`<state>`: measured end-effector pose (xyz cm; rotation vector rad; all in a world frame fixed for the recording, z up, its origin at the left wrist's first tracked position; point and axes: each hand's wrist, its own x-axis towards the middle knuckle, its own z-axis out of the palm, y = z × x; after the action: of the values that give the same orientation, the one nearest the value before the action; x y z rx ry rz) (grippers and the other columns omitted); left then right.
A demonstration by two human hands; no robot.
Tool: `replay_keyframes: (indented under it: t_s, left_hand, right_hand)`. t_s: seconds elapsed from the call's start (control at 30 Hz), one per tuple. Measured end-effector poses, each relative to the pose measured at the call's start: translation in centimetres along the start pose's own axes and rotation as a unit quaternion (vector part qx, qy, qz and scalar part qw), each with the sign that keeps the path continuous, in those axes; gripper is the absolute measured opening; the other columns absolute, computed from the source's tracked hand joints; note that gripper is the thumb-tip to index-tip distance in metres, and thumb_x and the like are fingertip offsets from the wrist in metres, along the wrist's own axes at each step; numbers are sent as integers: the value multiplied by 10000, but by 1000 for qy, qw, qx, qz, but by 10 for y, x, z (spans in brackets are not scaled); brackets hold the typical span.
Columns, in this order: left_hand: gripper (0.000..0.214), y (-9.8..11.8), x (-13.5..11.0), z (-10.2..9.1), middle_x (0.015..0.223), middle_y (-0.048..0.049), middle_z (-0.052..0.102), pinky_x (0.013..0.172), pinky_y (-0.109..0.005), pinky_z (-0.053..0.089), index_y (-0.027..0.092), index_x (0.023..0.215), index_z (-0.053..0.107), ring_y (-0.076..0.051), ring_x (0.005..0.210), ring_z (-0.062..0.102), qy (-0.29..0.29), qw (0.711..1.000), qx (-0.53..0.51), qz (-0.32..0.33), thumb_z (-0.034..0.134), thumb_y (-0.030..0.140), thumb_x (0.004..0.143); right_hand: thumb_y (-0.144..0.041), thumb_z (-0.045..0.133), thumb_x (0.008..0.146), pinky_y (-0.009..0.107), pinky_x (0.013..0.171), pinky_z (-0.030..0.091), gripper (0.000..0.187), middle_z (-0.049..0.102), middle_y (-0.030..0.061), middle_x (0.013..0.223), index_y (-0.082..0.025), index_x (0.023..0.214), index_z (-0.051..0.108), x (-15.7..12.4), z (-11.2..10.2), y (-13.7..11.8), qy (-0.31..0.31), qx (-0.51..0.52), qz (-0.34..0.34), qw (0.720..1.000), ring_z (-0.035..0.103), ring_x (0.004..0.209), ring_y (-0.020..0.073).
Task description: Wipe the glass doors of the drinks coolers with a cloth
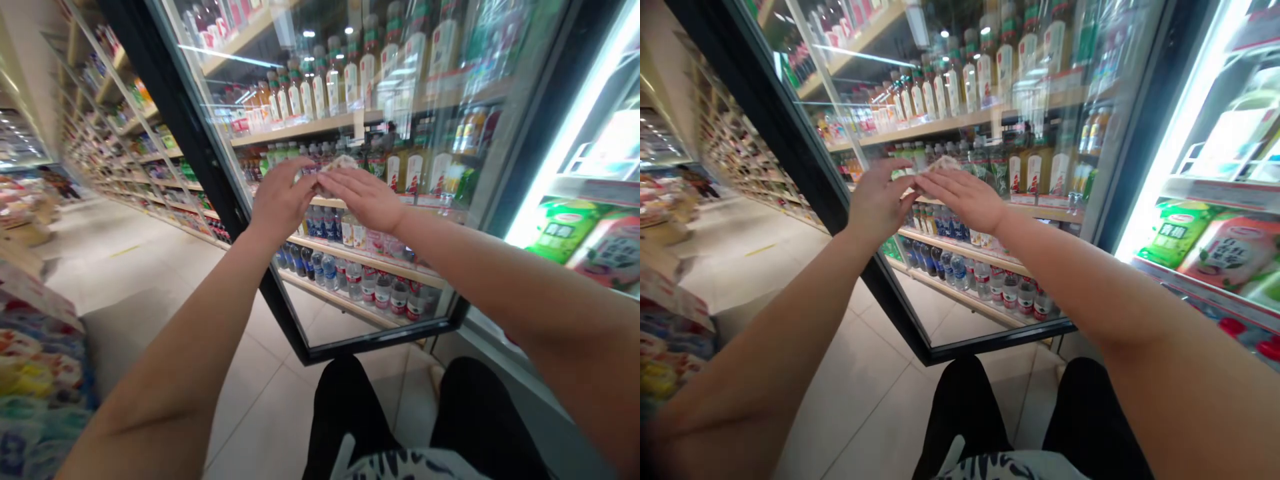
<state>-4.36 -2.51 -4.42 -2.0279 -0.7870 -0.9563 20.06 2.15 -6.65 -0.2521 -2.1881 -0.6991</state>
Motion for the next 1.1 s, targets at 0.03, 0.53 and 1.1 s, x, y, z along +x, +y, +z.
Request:
replay_keyframes:
  t_s: [0.03,0.53,1.1]
  left_hand:
    - [343,-9,1,-6,1415,-56,570,1163,-505,378,283,1251,595,-291,1320,505,-3,1000,8,-10,440,517,1053]
    - [774,-40,76,52,1703,119,-47,1202,-551,-337,275,1619,102,-174,1515,-274,139,986,93,-12,588,459,1046]
    - [881,-42,73,48,1710,83,-13,1180,-563,-375,210,1617,120,-166,1484,-362,105,990,84,-43,704,346,972]
  right_hand:
    - [-138,380,1014,462,1242,385,585,497,18,1548,-318,1571,400,-1,-3,3,-15,-13,-10,1000,452,1449,207]
    - [-423,399,1048,558,1309,210,453,488,-43,1548,-358,1484,508,-8,-50,38,-58,-49,63,995,358,1517,216]
    - [-341,296,1072,416,1277,315,495,497,-2,1544,-238,1506,509,54,-60,64,99,-196,171,960,450,1442,249]
